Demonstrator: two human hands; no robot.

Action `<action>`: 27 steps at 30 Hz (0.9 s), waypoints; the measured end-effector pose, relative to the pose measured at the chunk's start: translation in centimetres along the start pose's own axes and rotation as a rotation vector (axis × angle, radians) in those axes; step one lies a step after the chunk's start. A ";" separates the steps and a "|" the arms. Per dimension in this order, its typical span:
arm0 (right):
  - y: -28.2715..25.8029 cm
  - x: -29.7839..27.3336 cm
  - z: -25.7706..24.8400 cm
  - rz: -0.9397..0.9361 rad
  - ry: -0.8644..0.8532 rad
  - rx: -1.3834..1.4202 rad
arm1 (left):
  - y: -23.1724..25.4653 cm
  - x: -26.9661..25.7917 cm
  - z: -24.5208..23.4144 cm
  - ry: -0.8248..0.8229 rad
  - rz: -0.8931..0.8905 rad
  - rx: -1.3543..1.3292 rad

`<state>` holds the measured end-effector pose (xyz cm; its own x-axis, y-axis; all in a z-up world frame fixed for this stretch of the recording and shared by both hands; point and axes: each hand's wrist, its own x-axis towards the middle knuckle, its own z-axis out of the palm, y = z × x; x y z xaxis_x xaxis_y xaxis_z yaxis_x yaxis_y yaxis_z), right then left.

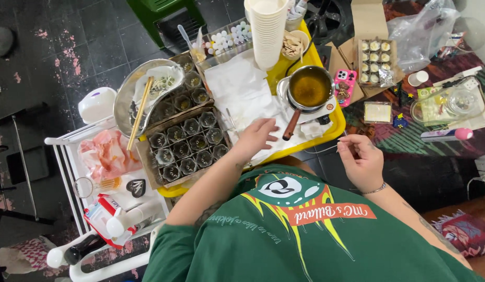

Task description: Dipping components into a melting pot and organizing candle-making supplies on a cart.

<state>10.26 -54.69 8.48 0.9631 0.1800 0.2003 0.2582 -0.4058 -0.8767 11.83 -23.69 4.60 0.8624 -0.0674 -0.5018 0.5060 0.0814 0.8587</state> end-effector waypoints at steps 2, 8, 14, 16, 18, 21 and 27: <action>0.1 0.0 -0.6 0.007 -0.013 0.005 | 1.2 0.5 1.3 -0.042 -0.121 -0.068; 1.0 0.9 -3.1 0.055 -0.087 -0.040 | 1.3 0.5 4.9 -0.115 -0.271 -0.176; 1.8 2.7 -5.6 0.046 -0.197 -0.081 | -0.9 0.3 8.0 0.018 -0.189 -0.180; 2.4 3.4 -6.1 0.040 -0.235 -0.068 | -1.4 0.0 8.9 0.082 -0.098 -0.144; 2.6 4.2 -6.6 0.002 -0.260 -0.081 | -1.0 -0.7 9.8 0.110 -0.058 -0.119; 3.0 4.9 -7.0 -0.051 -0.289 -0.105 | -0.6 -1.7 10.7 0.147 -0.002 -0.063; 4.2 5.5 -7.2 -0.052 -0.355 -0.062 | -1.0 -3.0 10.9 0.205 0.017 -0.064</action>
<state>17.19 -61.85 9.07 0.8647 0.4974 0.0704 0.3211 -0.4396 -0.8388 8.55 -34.44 6.38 0.8528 0.1379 -0.5037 0.4859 0.1441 0.8621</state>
